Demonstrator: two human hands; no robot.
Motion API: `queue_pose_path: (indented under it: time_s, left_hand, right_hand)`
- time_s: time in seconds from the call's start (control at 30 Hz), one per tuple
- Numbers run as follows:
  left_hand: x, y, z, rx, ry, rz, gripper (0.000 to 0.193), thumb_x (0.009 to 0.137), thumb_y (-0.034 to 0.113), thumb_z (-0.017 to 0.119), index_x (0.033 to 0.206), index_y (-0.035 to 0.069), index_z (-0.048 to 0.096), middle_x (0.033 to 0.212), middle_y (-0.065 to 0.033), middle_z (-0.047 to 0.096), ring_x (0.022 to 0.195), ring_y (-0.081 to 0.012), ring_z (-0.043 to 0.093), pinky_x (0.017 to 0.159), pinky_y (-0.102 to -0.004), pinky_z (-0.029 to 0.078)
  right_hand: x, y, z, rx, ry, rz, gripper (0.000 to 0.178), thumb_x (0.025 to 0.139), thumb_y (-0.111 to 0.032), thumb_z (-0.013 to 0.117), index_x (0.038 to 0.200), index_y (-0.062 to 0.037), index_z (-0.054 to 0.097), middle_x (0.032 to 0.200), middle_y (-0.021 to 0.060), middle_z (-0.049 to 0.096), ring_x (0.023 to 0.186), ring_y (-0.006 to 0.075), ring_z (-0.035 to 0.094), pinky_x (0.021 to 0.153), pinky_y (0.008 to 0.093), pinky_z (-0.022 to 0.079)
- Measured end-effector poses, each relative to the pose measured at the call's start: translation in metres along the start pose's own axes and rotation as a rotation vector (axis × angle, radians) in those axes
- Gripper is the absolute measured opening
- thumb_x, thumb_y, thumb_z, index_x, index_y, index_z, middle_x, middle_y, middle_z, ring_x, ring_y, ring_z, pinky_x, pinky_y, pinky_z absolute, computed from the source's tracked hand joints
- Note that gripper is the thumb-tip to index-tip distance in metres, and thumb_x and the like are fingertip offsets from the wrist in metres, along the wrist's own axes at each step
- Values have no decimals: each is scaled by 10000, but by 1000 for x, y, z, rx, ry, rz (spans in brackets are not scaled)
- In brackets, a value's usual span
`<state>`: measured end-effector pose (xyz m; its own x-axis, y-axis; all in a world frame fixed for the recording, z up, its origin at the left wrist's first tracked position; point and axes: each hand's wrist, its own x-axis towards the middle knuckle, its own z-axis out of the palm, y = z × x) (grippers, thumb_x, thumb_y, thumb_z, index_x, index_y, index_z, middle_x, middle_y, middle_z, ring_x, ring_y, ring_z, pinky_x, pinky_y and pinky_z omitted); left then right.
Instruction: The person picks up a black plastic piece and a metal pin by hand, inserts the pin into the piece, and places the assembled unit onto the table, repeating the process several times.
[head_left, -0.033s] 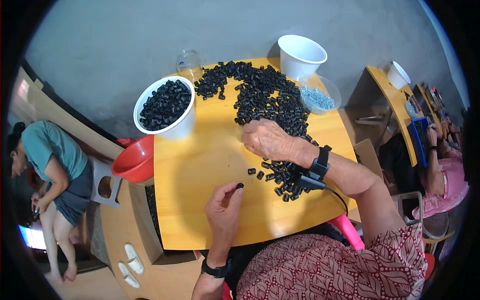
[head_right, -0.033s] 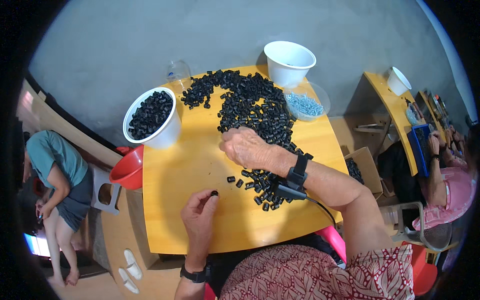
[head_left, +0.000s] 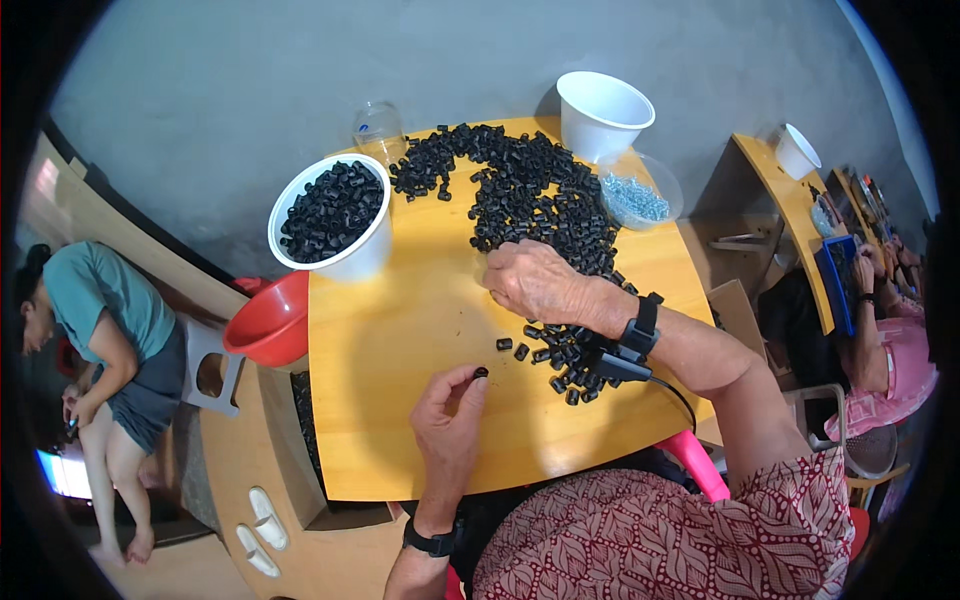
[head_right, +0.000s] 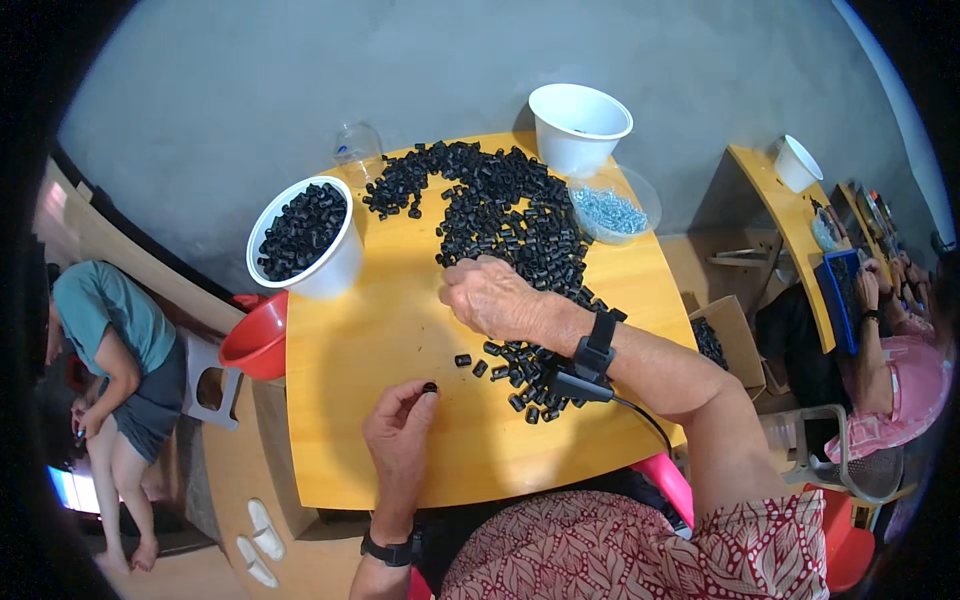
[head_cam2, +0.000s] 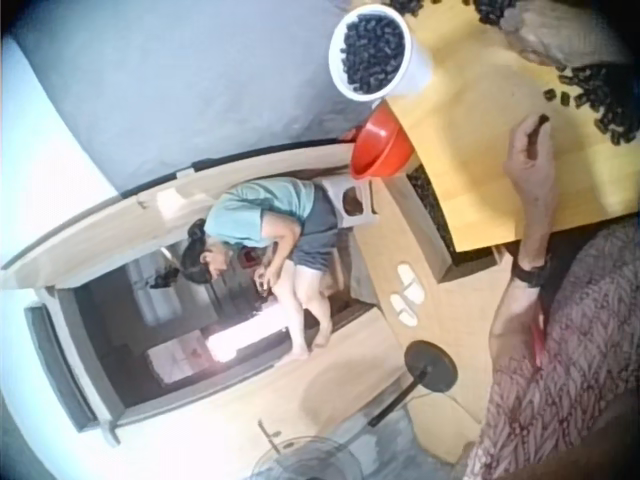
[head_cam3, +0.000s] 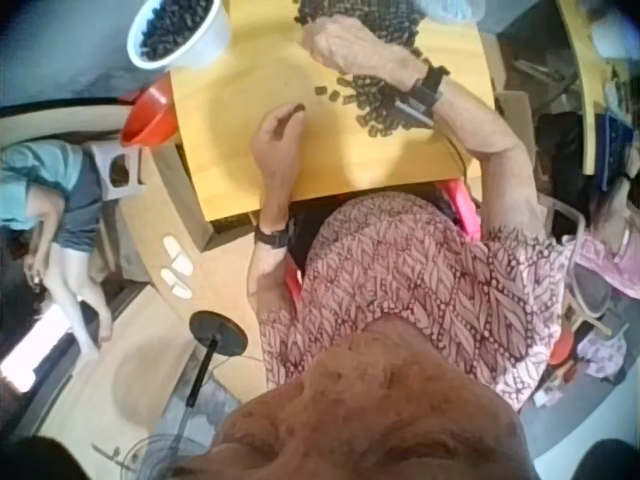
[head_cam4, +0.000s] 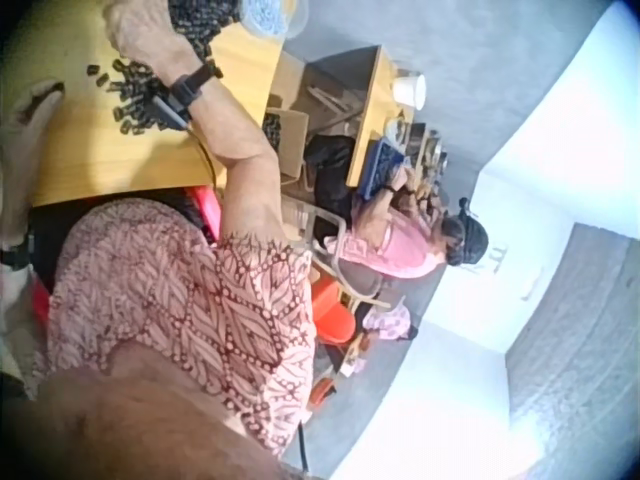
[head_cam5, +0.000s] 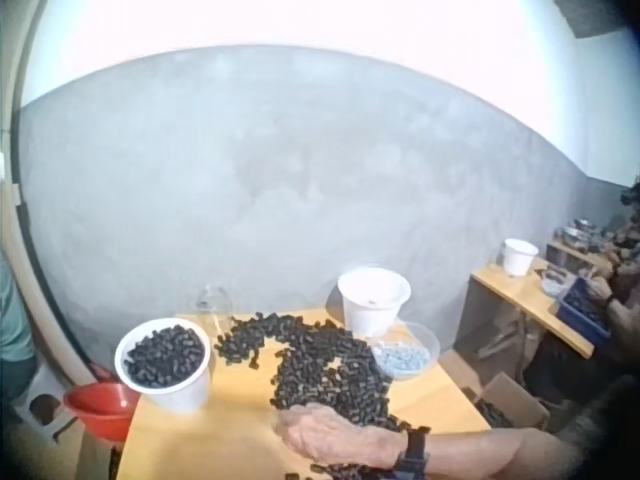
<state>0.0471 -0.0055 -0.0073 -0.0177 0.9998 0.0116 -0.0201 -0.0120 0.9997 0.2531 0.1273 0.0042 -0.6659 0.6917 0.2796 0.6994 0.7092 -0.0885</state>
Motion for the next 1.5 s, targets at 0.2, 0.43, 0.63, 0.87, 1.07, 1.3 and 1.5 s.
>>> queue_pose_path:
  time_s: [0.2, 0.43, 0.63, 0.87, 1.07, 1.3, 1.5]
  left_hand:
    - [-1, 0, 0, -70, -2, -35, 154, 921, 19, 677, 1067, -29, 690, 998, -28, 686, 913, -98, 631, 848, -233, 500]
    - [3, 7, 6, -243, -48, -109, 198, 939, 1, 651, 1131, -46, 662, 1042, -29, 679, 951, -89, 623, 874, -227, 496]
    - [-2, 8, 8, -273, -62, -88, 211, 937, -1, 655, 1143, -46, 662, 1048, -32, 678, 965, -92, 622, 873, -226, 496]
    - [-6, 7, 8, -301, -63, -84, 206, 932, 6, 666, 1132, -42, 668, 1041, -31, 679, 940, -92, 619, 854, -229, 499]
    - [-10, 6, 2, -196, -77, -79, 185, 928, 14, 673, 1106, -36, 669, 1025, -21, 677, 934, -88, 617, 847, -232, 500]
    - [-16, 3, 4, -204, -75, -53, 167, 934, 33, 669, 1087, -34, 664, 1003, -16, 672, 931, -87, 617, 845, -236, 501]
    - [-22, -5, -1, -157, -86, -149, 154, 942, 33, 658, 1085, -25, 665, 1010, -16, 671, 930, -91, 616, 845, -240, 501]
  right_hand:
    - [-1, -10, -19, 412, 61, 204, 59, 857, -90, 676, 867, -36, 654, 755, 47, 600, 741, 174, 621, 654, 324, 508]
    - [-26, -55, -48, 1331, -74, 587, 67, 916, -39, 678, 963, -13, 718, 857, -35, 696, 783, 14, 593, 695, 202, 490]
    - [-37, -79, -48, 1463, -30, 551, 86, 931, -13, 652, 988, -12, 717, 903, -24, 688, 815, 15, 584, 712, 194, 469]
    - [-45, -88, -44, 1323, 42, 475, 83, 907, -22, 682, 987, -14, 702, 864, -12, 661, 799, 33, 578, 692, 225, 473]
    - [-47, -95, -47, 807, 233, 170, 115, 821, 3, 720, 929, -11, 681, 842, 73, 645, 758, 173, 622, 665, 305, 499]
    - [-55, -101, -40, 478, 374, -49, 245, 754, 16, 721, 993, -7, 670, 866, 82, 607, 774, 258, 615, 687, 358, 510]
    - [-69, -110, -32, 417, 304, -80, 358, 735, -24, 738, 1083, 15, 664, 924, 105, 604, 810, 268, 612, 718, 363, 519]
